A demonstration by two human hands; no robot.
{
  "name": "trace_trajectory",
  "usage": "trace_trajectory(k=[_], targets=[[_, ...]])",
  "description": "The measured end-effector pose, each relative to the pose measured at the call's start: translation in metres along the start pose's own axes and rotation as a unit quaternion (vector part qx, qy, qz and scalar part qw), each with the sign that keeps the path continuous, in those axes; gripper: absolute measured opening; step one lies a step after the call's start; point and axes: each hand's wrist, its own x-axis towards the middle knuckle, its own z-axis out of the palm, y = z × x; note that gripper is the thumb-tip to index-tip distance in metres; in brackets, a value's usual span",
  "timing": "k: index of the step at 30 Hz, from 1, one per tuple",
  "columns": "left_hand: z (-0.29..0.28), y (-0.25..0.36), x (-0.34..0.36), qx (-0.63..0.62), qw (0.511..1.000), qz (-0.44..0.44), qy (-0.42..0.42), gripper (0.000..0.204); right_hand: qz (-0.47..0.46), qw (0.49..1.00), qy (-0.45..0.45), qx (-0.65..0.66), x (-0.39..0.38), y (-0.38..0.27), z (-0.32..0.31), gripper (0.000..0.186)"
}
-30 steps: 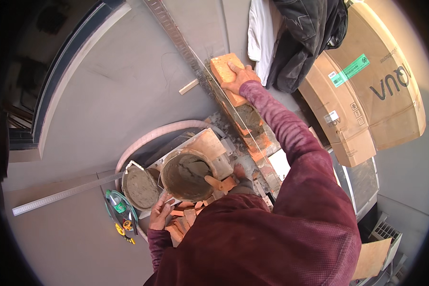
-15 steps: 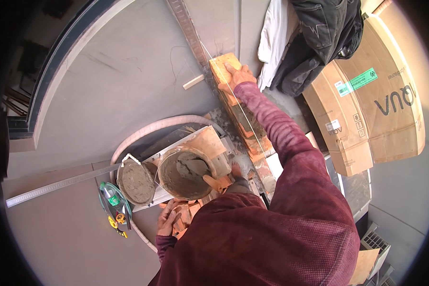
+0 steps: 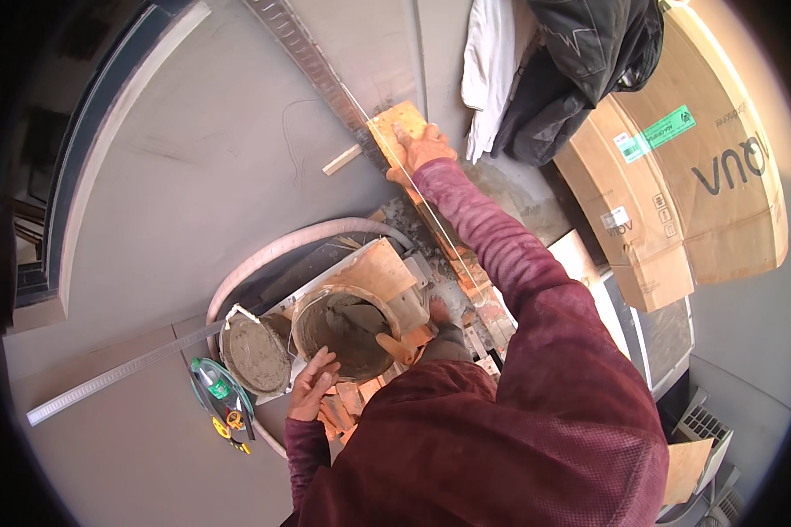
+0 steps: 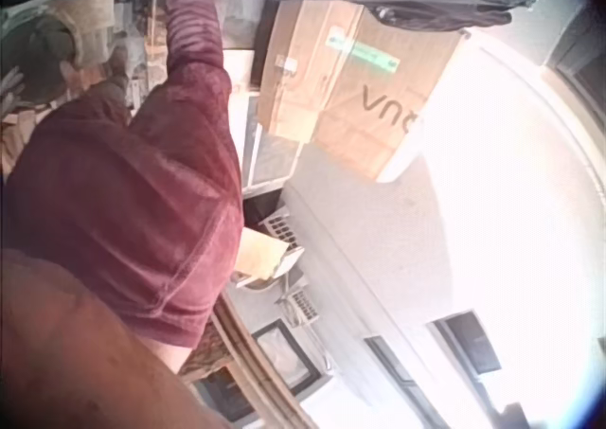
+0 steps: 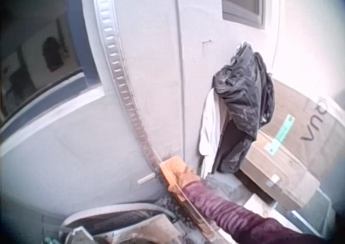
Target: The person uses a trowel to scoop mortar from a bucket and spread it onto a brick wall. They then place a brick on the mortar and tap it into place.
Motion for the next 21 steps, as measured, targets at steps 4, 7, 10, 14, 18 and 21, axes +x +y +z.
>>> trace_trajectory(k=[4,7,10,14,18,21], targets=[[0.018,0.025,0.043,0.057,0.995,0.018,-0.077,0.057,-0.017,1.000,0.007,0.024,0.000,0.000,0.000,0.093],[0.036,0.043,0.107,0.131,0.979,0.077,-0.137,0.054,-0.013,1.000,0.017,0.017,0.003,0.008,0.002,0.093],[0.064,0.087,0.177,0.222,0.964,0.118,-0.088,0.049,-0.033,0.999,0.040,0.008,0.002,0.012,0.002,0.093],[0.097,0.137,0.253,0.008,1.000,0.027,-0.012,0.060,-0.018,0.999,0.028,-0.017,0.005,0.002,0.007,0.091],[0.133,0.165,0.292,0.063,0.997,0.038,0.022,0.077,-0.009,0.999,0.047,-0.014,0.006,0.002,0.010,0.088],[0.151,0.160,0.316,0.070,0.997,0.031,0.030,0.077,-0.021,0.997,0.074,-0.016,0.008,0.010,0.019,0.081]])
